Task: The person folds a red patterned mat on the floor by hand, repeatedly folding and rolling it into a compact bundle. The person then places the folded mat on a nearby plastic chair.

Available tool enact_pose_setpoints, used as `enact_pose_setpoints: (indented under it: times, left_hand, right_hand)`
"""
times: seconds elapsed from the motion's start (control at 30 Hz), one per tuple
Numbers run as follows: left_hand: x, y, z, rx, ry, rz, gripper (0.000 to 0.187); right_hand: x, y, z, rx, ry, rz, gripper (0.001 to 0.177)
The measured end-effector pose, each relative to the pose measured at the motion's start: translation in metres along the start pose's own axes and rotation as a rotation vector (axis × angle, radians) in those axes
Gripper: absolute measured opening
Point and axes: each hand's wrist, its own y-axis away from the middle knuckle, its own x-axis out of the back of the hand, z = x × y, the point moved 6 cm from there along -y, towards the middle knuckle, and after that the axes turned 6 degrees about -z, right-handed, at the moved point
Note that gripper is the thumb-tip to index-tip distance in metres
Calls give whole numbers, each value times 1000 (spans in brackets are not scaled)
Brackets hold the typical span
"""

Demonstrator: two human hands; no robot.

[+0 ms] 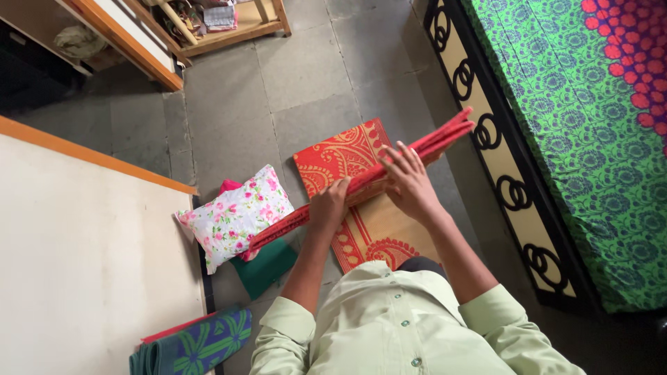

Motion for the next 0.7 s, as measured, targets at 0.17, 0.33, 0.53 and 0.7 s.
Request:
enact_pose_setpoints:
  times: [0.17,0.33,0.53,0.7]
  left_hand:
    - [-1,-23,5,-83,45,-95,39]
    - [-29,-56,-7,-41,90,-165,42]
    - [-67,-131,-33,49,98,-253,43]
    - [-60,-211,-43,81,63,-165,41]
  right_hand:
    - [-31,-28,26,-90,215,-184,64]
    - [-56,-46,84,-75,198,-256,65]
    - [-108,-95,179,-120,239,-582,36]
    - [-99,-166,232,3,194,-519,34]
